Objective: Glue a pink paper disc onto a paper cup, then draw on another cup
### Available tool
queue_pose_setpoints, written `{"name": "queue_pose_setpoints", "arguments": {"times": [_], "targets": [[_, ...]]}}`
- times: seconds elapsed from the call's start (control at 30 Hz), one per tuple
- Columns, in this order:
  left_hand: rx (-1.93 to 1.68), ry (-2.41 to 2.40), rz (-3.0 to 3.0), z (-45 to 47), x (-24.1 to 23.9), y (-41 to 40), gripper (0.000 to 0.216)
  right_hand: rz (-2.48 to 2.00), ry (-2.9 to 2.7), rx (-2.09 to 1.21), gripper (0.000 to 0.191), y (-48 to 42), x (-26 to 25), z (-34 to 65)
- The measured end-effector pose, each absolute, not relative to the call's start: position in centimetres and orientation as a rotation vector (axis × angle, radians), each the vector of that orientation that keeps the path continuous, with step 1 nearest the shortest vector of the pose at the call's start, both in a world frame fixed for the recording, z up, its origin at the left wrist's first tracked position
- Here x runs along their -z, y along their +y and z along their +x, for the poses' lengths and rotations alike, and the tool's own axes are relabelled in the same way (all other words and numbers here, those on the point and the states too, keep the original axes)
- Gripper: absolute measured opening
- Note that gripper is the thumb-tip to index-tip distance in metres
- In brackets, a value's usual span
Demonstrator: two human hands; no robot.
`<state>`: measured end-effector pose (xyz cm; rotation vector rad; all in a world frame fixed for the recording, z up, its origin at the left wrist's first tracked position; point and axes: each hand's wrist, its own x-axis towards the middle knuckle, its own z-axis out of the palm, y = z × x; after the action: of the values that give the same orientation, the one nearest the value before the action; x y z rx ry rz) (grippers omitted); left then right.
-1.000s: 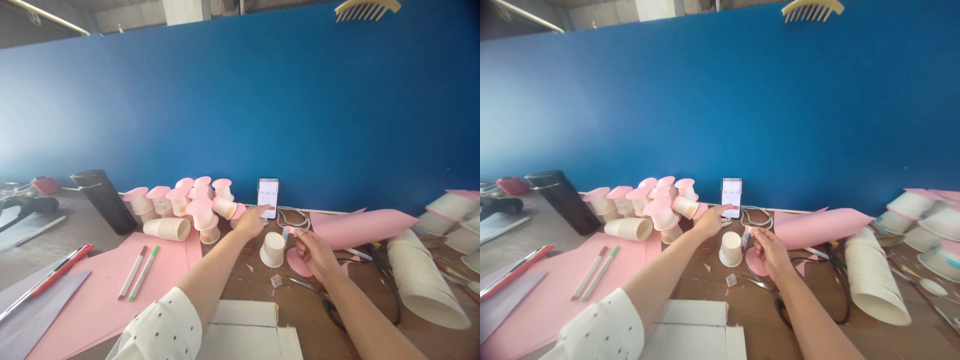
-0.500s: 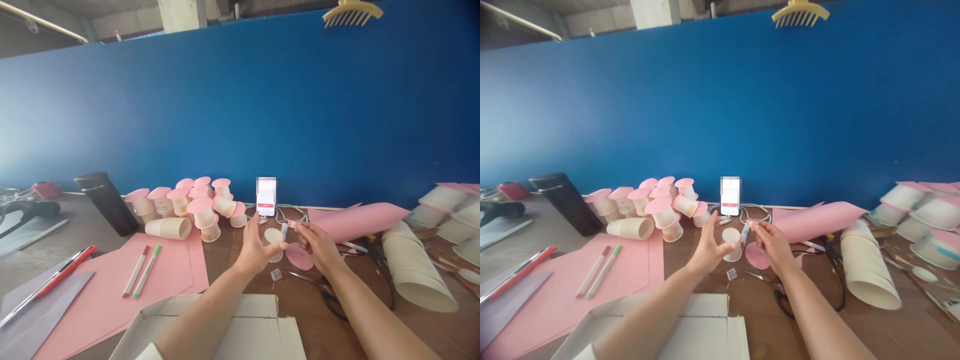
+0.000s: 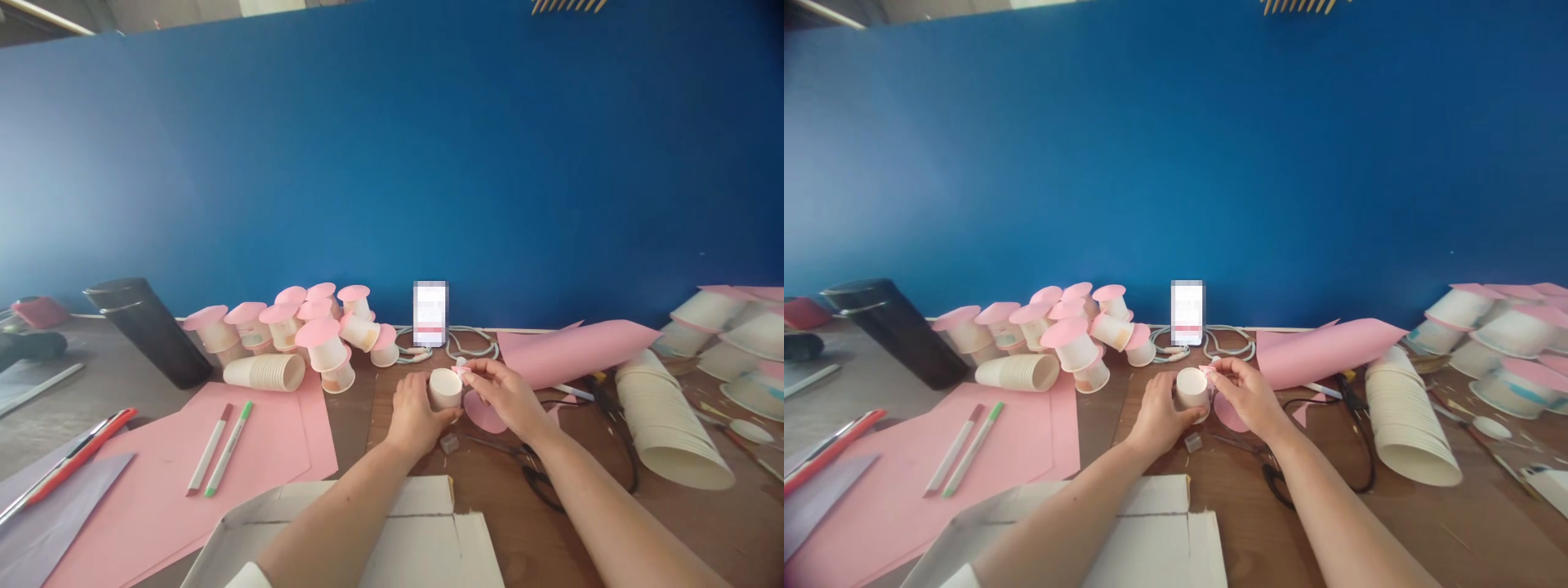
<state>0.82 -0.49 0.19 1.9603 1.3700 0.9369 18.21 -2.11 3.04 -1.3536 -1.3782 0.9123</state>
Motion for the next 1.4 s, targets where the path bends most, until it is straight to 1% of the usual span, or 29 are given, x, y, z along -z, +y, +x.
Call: {"name": "queue_pose_setpoints", "arguments": {"times": [0.2,0.47,0.63,0.77,0.93,1.13,1.3,1.33,1.4], "targets": [[-0.922,1.348,2.015,0.6,-0.2,-0.4,0.048,-1.375,-1.445,-0.883,0.040,-2.1,-3.2,18.1],[-0.922,1.320,2.033,0.5,-0.3,-0.4,0.046,-1.457,-1.379,-0.837,0.044,-2.1,-3.3,18.8],[-0.934,1.288,2.024,0.5,-0.4,-0.5,0.046,-1.426,-1.499,-0.881,0.040,-2.3,-3.5,19.0],[-0.946,1.253,2.012,0.4,-0.4,-0.4,0.048,-1.409,-1.518,-0.878,0.038,-2.4,-3.3,18.9],[-0.964,1.246,1.944,0.4,-0.2,-0.3,0.058,-1.356,-1.550,-0.892,0.034,-2.2,-2.8,18.6],[-0.987,1.244,1.902,0.3,-0.1,-0.4,0.058,-1.380,-1.472,-0.890,0.034,-2.1,-2.6,18.9],[-1.020,1.223,1.828,0.3,0.1,-0.4,0.072,-1.419,-1.407,-0.849,0.038,-2.0,-3.5,18.9],[-1.020,1.218,1.806,0.3,0.1,-0.4,0.072,-1.415,-1.411,-0.855,0.038,-2.1,-3.7,18.8],[-1.009,1.204,1.781,0.3,0.1,-0.4,0.066,-1.402,-1.435,-0.877,0.038,-2.1,-4.1,18.4]]}}
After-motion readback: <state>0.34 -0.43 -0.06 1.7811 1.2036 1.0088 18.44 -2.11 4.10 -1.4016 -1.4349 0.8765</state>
